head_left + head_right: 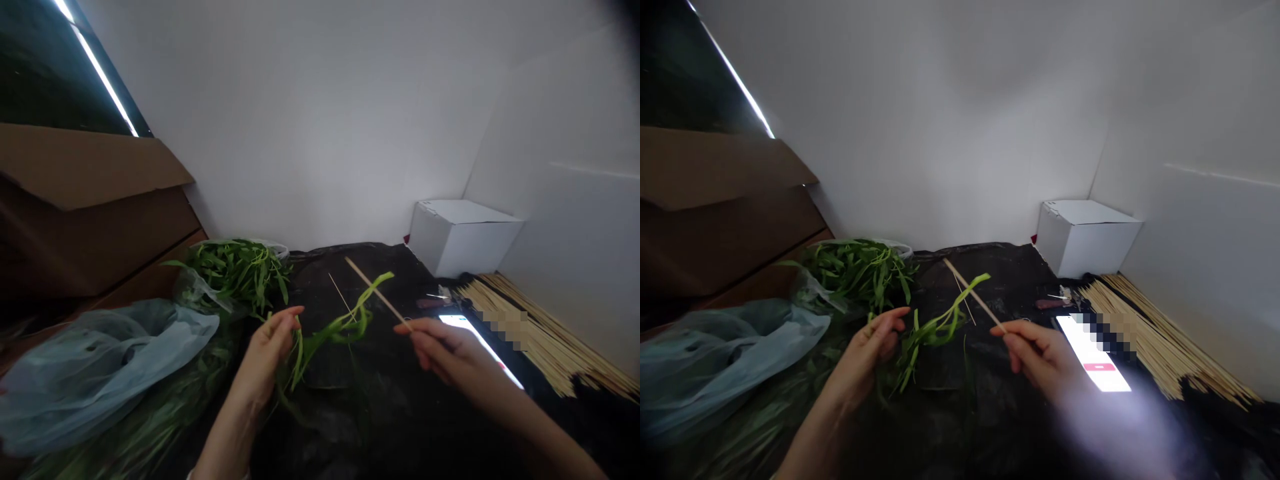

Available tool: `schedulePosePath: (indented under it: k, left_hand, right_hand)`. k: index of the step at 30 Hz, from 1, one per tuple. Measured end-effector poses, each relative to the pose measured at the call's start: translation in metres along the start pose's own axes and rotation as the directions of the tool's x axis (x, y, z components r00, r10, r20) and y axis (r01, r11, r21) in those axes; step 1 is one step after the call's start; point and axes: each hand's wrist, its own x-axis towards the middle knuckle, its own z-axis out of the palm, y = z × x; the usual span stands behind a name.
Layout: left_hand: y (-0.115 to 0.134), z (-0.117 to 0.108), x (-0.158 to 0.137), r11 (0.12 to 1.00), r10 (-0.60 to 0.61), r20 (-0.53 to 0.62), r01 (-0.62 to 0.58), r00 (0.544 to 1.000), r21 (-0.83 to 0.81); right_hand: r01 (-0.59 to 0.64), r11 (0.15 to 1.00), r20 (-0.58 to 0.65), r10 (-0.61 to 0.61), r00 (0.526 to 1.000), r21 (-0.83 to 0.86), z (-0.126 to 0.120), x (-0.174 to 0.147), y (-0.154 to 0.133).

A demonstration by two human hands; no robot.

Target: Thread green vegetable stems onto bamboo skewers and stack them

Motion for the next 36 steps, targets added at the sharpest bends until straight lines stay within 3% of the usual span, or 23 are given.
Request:
schedulePosePath:
  k: [3, 5, 8, 12, 17, 20, 23, 29, 33, 36]
  left_hand:
    - [0.003, -0.025, 0.010, 0.993, -0.044, 0.000, 0.044, 0.999, -0.110]
    - [0.000, -0.033, 0.014, 0.957, -0.143, 0.048, 0.151, 0.988, -0.248]
    - [-0.010, -0.036, 0.018, 0.797, -0.319, 0.139, 0.344, 0.938, -0.496]
    - [-0.026, -0.035, 0.025, 0.574, -0.433, 0.205, 0.444, 0.878, -0.689]
    - [-0.045, -0.032, 0.039, 0.476, -0.492, 0.148, 0.407, 0.858, -0.779]
    - [-0.052, -0.025, 0.046, 0.462, -0.545, 0.156, 0.450, 0.824, -0.764]
    - [-0.058, -0.017, 0.051, 0.462, -0.563, 0.167, 0.476, 0.810, -0.748]
    - [-0.070, -0.013, 0.049, 0.578, -0.545, 0.075, 0.439, 0.835, -0.688]
    - [-0.069, -0.014, 0.044, 0.651, -0.521, 0.018, 0.411, 0.853, -0.639]
    - [-0.062, -0.013, 0.038, 0.708, -0.462, -0.030, 0.348, 0.886, -0.615]
  right_hand:
    - [-0.044, 0.997, 0.024, 0.042, 0.999, 0.069, -0.023, 0.017, 0.023]
    - [-0.072, 0.996, 0.083, 0.068, 0.994, 0.052, -0.031, 0.034, 0.047]
    - [-0.156, 0.987, 0.170, 0.159, 0.972, -0.029, -0.033, 0.059, 0.087]
    - [-0.160, 0.939, 0.109, 0.201, 0.973, -0.304, -0.027, 0.079, 0.126]
    - [-0.066, 0.745, 0.022, 0.108, 0.994, -0.664, -0.014, 0.083, 0.128]
    - [-0.049, 0.670, -0.055, 0.012, 0.998, -0.740, 0.007, 0.098, 0.104]
    - [0.002, 0.661, -0.015, -0.020, 1.000, -0.751, 0.042, 0.132, 0.081]
    - [-0.112, 0.650, -0.076, 0.084, 0.994, -0.752, 0.109, 0.198, 0.075]
    - [-0.188, 0.666, -0.136, 0.130, 0.982, -0.722, 0.123, 0.212, 0.079]
    - [-0.161, 0.726, -0.155, 0.076, 0.985, -0.668, 0.120, 0.214, 0.067]
